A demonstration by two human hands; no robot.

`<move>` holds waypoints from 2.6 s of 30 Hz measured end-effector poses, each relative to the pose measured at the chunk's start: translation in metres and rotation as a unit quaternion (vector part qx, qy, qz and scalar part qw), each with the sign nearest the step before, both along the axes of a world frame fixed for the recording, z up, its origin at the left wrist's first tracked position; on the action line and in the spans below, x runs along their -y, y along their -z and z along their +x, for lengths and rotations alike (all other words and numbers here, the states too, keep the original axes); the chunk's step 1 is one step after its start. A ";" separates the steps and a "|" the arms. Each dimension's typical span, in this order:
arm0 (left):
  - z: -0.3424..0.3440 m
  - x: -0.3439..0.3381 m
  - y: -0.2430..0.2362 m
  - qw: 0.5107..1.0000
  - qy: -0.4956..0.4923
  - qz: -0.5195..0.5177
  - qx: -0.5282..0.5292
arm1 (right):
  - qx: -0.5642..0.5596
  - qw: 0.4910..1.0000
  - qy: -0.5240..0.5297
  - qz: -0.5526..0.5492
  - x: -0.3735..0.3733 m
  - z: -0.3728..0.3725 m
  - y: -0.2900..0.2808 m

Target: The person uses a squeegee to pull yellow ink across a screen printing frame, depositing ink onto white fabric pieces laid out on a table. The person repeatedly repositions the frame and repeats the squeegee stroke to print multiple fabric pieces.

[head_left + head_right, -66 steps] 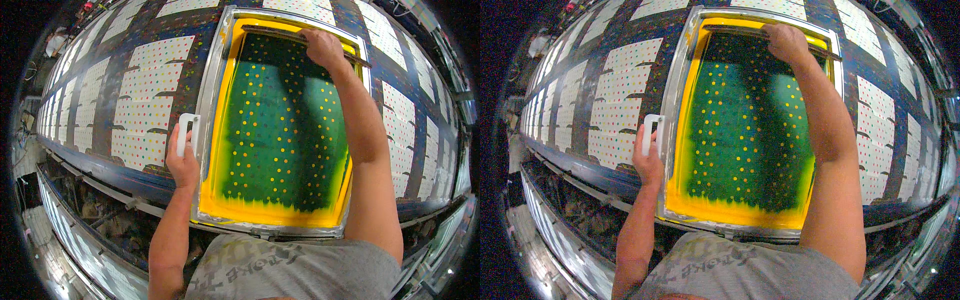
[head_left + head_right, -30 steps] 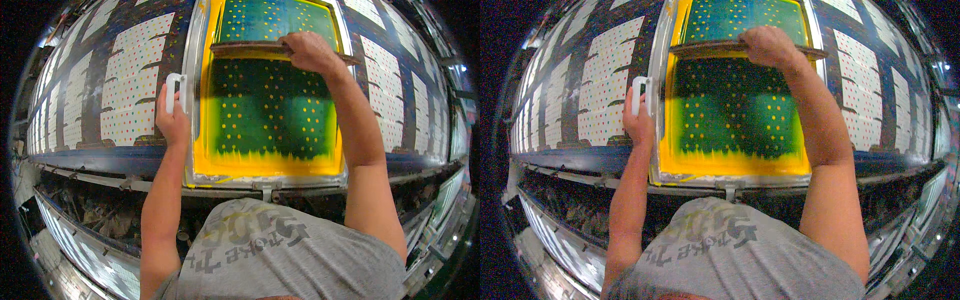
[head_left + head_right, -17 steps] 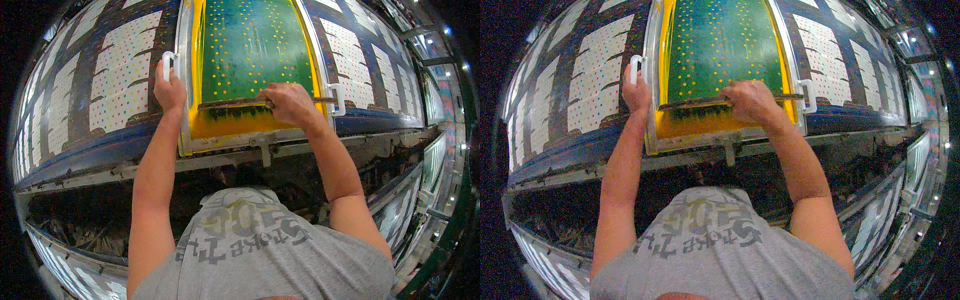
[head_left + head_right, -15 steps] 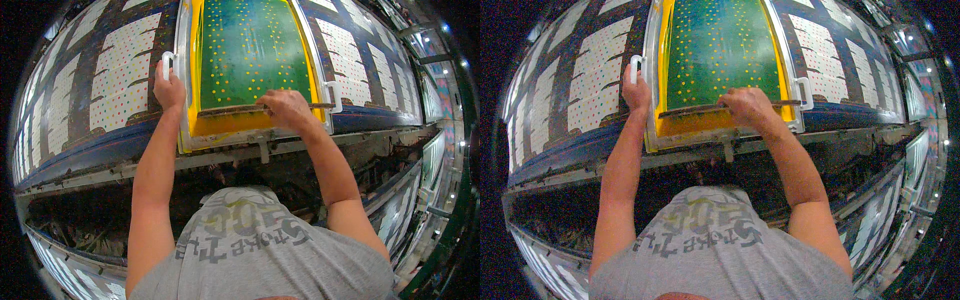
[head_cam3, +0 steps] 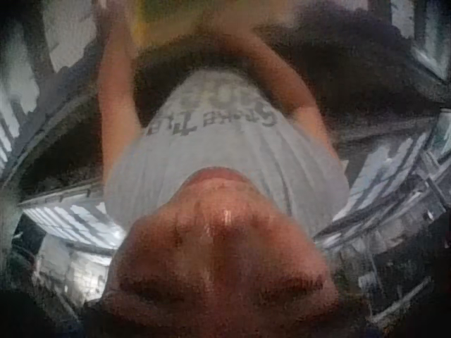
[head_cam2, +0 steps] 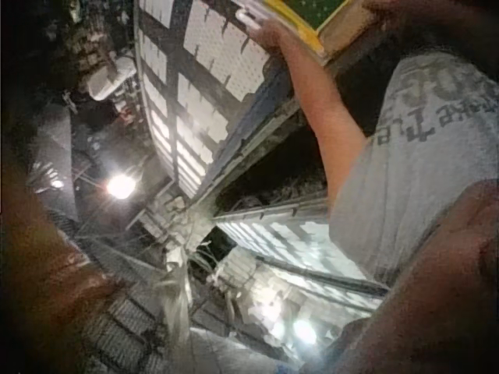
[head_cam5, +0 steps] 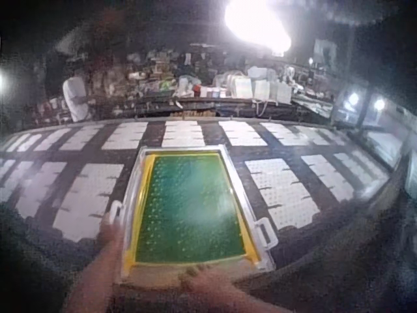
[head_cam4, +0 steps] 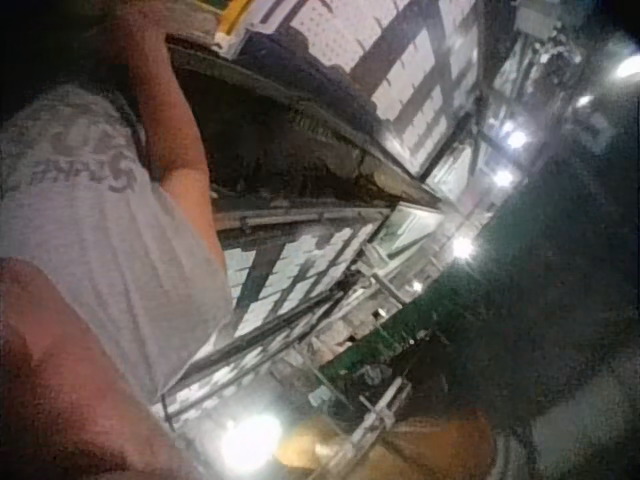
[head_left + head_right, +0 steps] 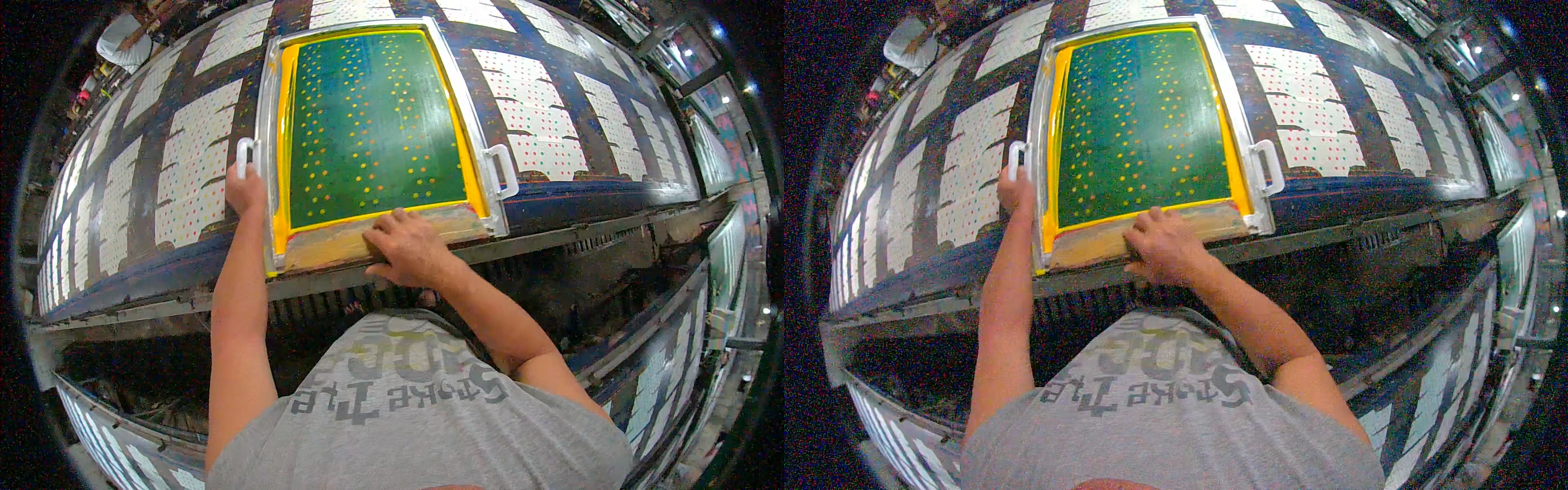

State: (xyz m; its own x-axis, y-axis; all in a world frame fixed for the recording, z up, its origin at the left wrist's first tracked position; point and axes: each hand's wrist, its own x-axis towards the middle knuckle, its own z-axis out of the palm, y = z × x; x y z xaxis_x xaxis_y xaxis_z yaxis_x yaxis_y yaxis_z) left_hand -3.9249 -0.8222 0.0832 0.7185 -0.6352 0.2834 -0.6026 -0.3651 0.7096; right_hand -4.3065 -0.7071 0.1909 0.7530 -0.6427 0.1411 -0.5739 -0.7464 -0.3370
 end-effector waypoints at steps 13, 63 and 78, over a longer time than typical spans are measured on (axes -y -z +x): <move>0.092 0.023 0.092 0.998 -0.040 -0.027 0.029 | 0.252 0.948 0.187 -0.052 0.054 -0.185 -0.001; -0.389 0.075 -0.009 0.988 0.019 -0.086 -0.123 | 0.276 0.844 0.446 0.110 0.212 -0.600 0.007; -0.472 0.081 -0.037 0.977 0.034 -0.118 -0.174 | 0.327 0.811 0.437 0.210 0.210 -0.660 0.006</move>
